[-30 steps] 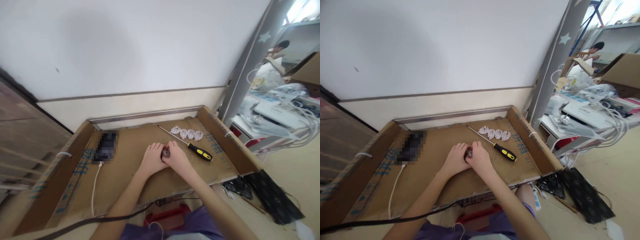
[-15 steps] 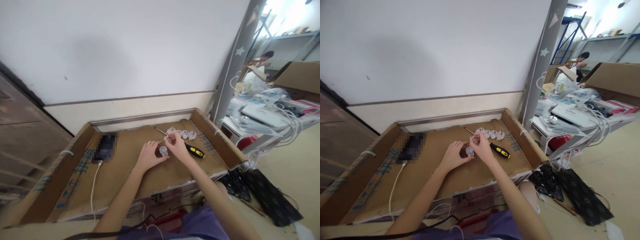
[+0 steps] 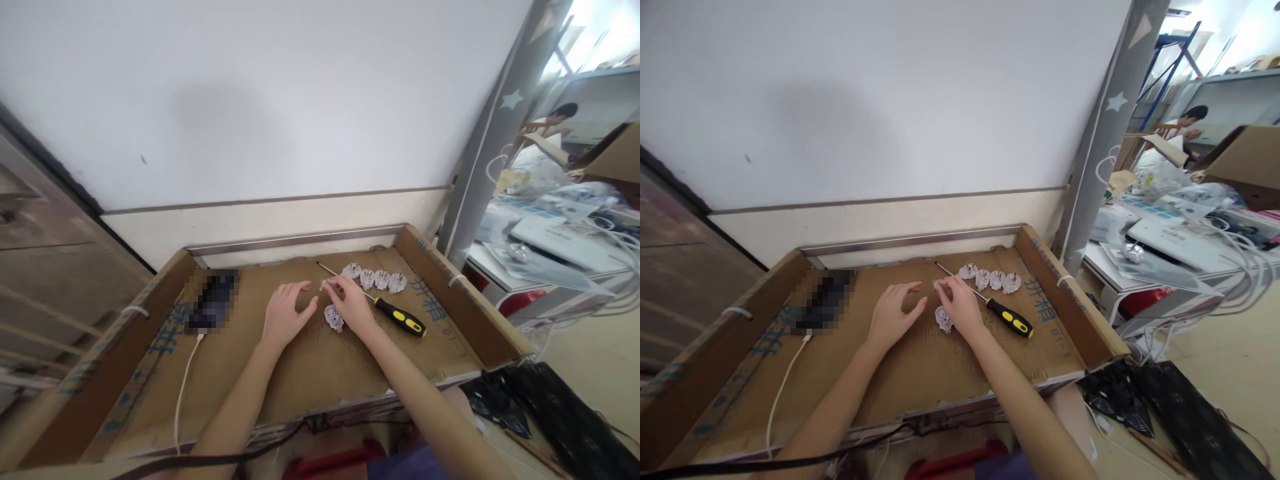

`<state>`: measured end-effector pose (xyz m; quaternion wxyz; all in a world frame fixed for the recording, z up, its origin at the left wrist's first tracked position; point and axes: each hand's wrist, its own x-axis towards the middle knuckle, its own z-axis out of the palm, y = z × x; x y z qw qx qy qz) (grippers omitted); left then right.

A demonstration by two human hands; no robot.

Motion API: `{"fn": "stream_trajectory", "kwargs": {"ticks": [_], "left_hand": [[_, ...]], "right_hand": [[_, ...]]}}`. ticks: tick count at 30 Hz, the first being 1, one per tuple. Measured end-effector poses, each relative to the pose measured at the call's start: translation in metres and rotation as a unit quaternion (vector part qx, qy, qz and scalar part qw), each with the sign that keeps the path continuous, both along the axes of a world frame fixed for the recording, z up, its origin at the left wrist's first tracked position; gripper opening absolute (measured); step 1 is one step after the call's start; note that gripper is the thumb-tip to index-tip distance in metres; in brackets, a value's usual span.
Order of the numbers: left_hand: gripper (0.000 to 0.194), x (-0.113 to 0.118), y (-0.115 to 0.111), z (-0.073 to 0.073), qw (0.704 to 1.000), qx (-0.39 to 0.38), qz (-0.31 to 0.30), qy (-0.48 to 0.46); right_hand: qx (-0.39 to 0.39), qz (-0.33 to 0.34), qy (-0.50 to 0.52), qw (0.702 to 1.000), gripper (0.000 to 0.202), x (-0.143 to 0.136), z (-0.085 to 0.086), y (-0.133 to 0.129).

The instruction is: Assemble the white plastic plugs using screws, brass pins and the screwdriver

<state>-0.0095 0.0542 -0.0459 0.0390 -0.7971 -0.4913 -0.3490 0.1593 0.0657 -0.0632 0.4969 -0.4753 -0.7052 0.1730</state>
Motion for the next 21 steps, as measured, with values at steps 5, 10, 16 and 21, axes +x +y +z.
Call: {"fn": "stream_trajectory", "kwargs": {"ticks": [5, 10, 16, 21], "left_hand": [[0.021, 0.001, 0.006, 0.004, 0.996, 0.001, 0.084, -0.024], [0.041, -0.034, 0.006, 0.016, 0.964, 0.031, 0.22, -0.145], [0.037, -0.101, -0.038, 0.031, 0.947, 0.014, 0.318, 0.045], [0.027, -0.128, -0.06, 0.032, 0.932, -0.028, 0.337, 0.129]], "right_hand": [[-0.005, -0.015, -0.001, 1.0, 0.026, 0.003, -0.002, 0.0], [-0.032, -0.022, -0.007, 0.999, 0.028, 0.005, 0.0, -0.002], [-0.058, -0.03, 0.001, 0.998, 0.03, 0.007, 0.004, -0.005], [-0.06, -0.042, 0.001, 0.997, 0.029, 0.008, 0.007, -0.002]]}}
